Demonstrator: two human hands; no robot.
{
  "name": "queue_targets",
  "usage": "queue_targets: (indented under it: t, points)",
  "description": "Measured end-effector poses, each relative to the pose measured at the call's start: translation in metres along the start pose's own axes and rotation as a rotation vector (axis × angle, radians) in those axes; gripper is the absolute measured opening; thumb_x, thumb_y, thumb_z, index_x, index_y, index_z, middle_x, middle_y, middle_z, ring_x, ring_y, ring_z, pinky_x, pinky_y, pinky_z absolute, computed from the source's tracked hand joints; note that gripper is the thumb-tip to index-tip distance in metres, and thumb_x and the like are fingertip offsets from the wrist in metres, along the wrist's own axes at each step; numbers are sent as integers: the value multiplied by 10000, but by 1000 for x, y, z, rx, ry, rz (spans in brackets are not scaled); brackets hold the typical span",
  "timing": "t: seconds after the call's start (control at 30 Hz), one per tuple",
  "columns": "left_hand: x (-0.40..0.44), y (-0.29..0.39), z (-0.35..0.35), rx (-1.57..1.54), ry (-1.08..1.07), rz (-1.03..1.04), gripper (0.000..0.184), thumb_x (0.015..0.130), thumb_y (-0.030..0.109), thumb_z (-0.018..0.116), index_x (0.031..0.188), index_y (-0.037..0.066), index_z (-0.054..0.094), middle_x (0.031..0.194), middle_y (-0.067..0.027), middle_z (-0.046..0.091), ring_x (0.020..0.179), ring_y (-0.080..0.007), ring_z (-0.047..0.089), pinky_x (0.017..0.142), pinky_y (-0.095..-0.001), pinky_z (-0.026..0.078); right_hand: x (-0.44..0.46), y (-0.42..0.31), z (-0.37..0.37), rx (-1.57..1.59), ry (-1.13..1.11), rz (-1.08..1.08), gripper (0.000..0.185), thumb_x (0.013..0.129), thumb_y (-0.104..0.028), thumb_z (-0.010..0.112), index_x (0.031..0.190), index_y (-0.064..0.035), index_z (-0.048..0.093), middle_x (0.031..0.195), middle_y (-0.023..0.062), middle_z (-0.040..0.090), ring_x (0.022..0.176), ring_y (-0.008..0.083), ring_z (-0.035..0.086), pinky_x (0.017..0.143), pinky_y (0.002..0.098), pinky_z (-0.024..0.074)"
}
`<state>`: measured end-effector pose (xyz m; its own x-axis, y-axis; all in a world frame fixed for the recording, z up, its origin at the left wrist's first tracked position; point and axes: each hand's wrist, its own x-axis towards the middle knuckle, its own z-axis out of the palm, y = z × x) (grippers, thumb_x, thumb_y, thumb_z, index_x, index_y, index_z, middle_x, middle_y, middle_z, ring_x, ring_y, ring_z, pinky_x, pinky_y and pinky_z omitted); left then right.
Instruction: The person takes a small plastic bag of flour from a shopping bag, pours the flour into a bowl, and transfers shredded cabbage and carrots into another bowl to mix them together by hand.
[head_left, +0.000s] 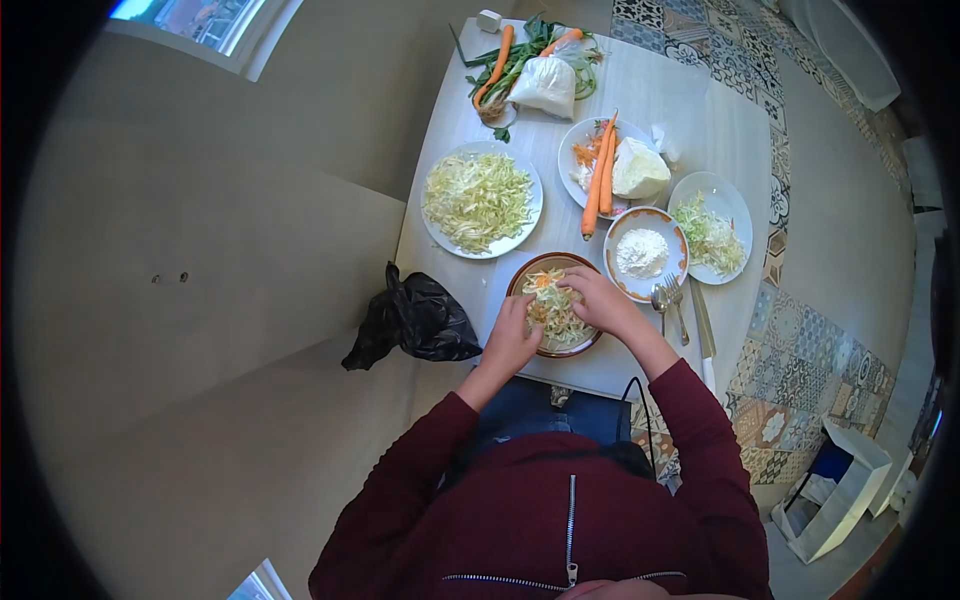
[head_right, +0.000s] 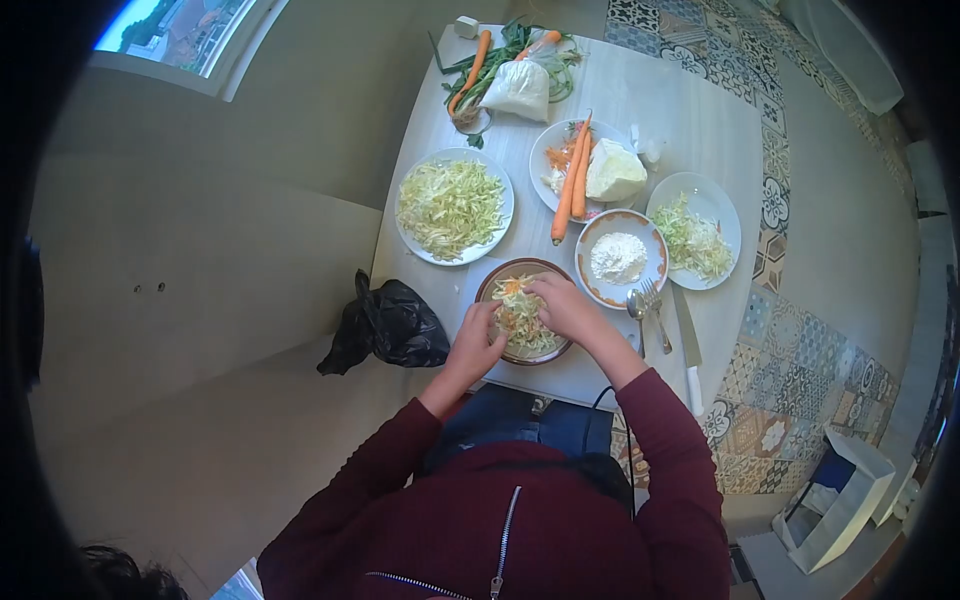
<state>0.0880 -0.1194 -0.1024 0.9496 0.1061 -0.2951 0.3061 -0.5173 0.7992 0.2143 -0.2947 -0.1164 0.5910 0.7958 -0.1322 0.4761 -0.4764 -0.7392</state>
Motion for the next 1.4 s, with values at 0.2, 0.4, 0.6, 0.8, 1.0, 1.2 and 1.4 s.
queue_targets:
  t: [0.2,0.4,0.6,0.8,1.0,1.2,1.4]
  points:
    - [18,13,34,391,44,18,867,624,118,787,1344,-24,325,1193,-229,415,1128,-387,445,899,-451,430,-9,-13,21,-276,-1,78,686,632,-47,732,1256,-99,454,1165,160,495,1038,355,539,879,435,474]
    - [36,-19,42,294,29,-13,665,626,95,765,1194,-14,438,1062,-222,490,1002,-416,518,817,-447,463,3,8,34,-60,-51,155,623,605,-45,744,1171,-64,483,1080,157,514,993,368,543,843,422,474]
    - [21,-2,20,74,167,67,460,667,77,718,1071,-7,515,992,-221,560,922,-408,560,785,-440,479,-3,0,-3,184,35,96,486,628,-60,741,1080,-26,567,1021,166,575,973,363,564,847,401,471]
    - [4,-9,20,-73,194,-45,374,725,101,691,1054,-5,549,908,-212,595,804,-337,608,705,-392,485,-13,-8,-8,265,2,46,478,685,-69,726,1139,-55,576,1159,170,585,1079,349,555,914,386,461]
    - [-5,-3,18,-50,207,15,429,780,51,655,1187,-1,530,1009,-183,627,914,-266,643,758,-346,531,-19,-29,-22,296,-14,14,420,744,-40,676,1152,-79,582,1216,155,578,1113,338,555,945,388,459]
    - [-12,7,10,-190,125,-70,350,842,-3,582,1191,-15,551,1090,-166,634,1015,-258,637,809,-339,552,-19,-21,-31,372,59,193,259,783,-70,648,1040,-53,630,1043,140,614,891,311,625,817,373,509]
    - [-7,16,8,-138,88,-78,269,859,5,575,1125,-15,602,1041,-173,654,941,-226,667,763,-308,549,-23,-7,2,71,113,132,165,782,-105,637,939,-59,656,925,116,608,833,309,614,726,389,506]
